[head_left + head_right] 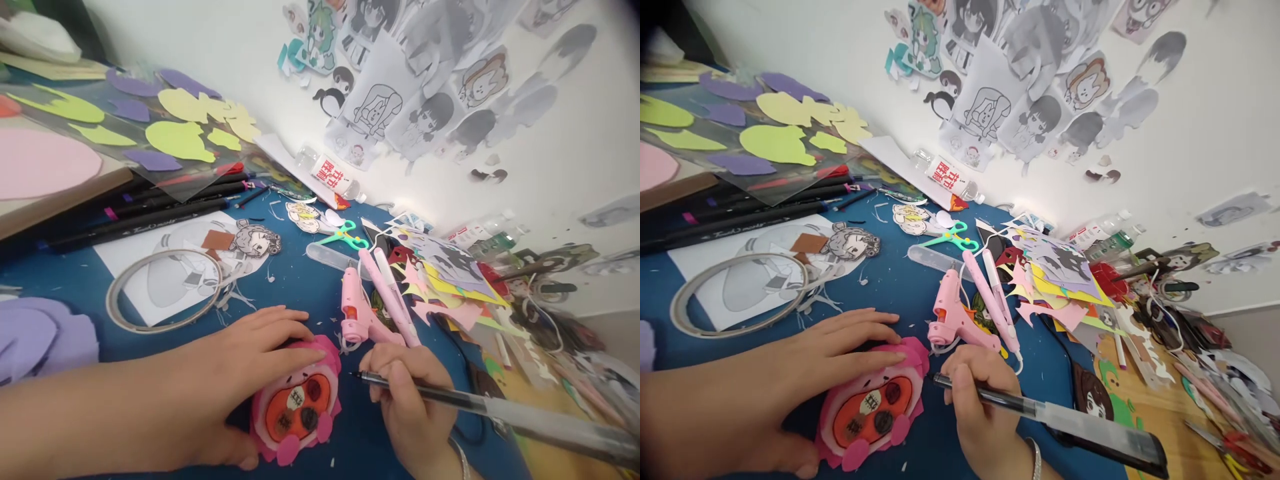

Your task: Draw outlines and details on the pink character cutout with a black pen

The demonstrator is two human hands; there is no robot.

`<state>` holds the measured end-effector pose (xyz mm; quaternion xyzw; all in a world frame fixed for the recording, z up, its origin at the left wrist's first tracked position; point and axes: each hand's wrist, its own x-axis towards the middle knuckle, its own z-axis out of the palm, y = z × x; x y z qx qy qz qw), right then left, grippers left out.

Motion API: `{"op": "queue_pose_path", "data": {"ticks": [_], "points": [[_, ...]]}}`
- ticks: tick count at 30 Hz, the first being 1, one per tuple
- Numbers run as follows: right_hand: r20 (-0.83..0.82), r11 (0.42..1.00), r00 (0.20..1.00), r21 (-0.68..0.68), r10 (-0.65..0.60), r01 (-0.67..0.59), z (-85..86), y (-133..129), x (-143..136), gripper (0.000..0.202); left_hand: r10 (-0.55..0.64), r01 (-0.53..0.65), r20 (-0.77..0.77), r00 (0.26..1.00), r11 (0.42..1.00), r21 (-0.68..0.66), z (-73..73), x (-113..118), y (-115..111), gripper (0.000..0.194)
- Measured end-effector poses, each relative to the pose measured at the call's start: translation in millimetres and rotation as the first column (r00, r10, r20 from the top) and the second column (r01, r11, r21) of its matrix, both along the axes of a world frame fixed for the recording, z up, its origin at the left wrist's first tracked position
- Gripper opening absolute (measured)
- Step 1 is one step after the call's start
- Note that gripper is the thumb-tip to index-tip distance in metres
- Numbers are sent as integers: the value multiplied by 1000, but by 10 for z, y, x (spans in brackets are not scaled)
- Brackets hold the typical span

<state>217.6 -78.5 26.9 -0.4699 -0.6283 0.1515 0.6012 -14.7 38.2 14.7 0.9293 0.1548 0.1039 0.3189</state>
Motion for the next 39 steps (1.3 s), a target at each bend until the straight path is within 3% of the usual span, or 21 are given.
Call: {"op": "queue_pose_path", "data": {"ticks": [3, 7, 10, 13, 18, 21, 30, 39], "points": [[38, 999, 998, 18, -41, 41, 3, 0, 16, 31, -4, 3, 23, 1000, 1000, 30, -19, 51, -32, 117], [81, 993, 990, 25, -115, 113, 12, 12, 32, 32, 101, -104, 44, 994, 993, 64, -98, 127, -191, 124], [153, 998, 987, -12, -54, 56, 41, 12, 8, 35, 158, -159, 21, 987, 984, 85, -141, 130, -302, 125], [351, 996, 933, -70, 77, -55, 72, -18, -34, 31, 132, -135, 59, 990, 989, 62, -156, 92, -319, 129], [548, 992, 829, -18, 115, -126, 48, -77, -61, 20, 85, -91, 152, 985, 995, 33, -134, 59, -238, 93], [610, 988, 780, -26, 137, -153, 21, -87, -33, 16, 45, -58, 138, 989, 994, 92, -122, 73, -226, 88], [677, 981, 711, -87, 188, -176, 12, -122, 27, 17, 109, -132, 134, 985, 976, 176, -122, 110, -311, 92], [685, 970, 693, -100, 227, -220, 37, -91, 20, 18, 9, -34, 91, 996, 960, 276, -112, 88, -247, 86]]}}
